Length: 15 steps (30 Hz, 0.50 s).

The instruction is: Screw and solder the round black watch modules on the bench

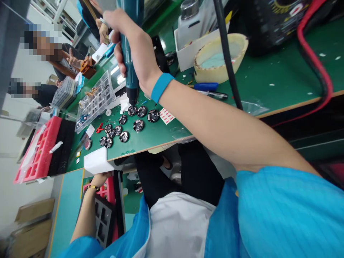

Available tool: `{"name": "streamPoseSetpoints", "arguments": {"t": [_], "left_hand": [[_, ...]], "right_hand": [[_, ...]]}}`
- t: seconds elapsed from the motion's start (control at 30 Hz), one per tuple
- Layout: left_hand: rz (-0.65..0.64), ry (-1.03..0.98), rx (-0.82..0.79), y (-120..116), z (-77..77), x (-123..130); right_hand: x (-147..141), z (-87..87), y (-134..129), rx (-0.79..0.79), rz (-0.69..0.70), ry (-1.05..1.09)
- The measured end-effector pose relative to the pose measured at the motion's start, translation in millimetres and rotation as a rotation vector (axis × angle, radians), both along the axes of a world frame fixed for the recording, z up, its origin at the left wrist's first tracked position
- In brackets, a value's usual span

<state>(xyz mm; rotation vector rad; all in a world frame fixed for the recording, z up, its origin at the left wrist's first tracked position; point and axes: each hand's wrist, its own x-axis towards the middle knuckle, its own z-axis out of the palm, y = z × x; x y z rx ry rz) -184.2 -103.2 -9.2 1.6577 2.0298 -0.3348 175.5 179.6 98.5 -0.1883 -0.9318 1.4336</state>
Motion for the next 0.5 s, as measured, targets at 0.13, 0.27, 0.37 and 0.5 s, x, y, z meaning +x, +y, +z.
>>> {"name": "streamPoseSetpoints", "arguments": {"t": [0.13,0.27,0.37,0.5], "left_hand": [[-0.142,-0.212,-0.193,-1.6,37.3,42.2],[-0.469,-0.665,-0.185,29.3,96.1,98.5],[-0.559,-0.668,0.181,74.9,113.3,134.3],[-0.659,-0.576,0.547,144.1,95.4,174.0]], "right_hand": [[-1.5,5.6,-0.3,-0.016,-0.082,-0.062],[0.9,8.7,-6.6,0.05,-0.127,-0.119],[5.0,8.2,-11.8,0.11,-0.085,-0.129],[6.5,6.4,-9.8,0.08,-0.088,-0.207]]}}
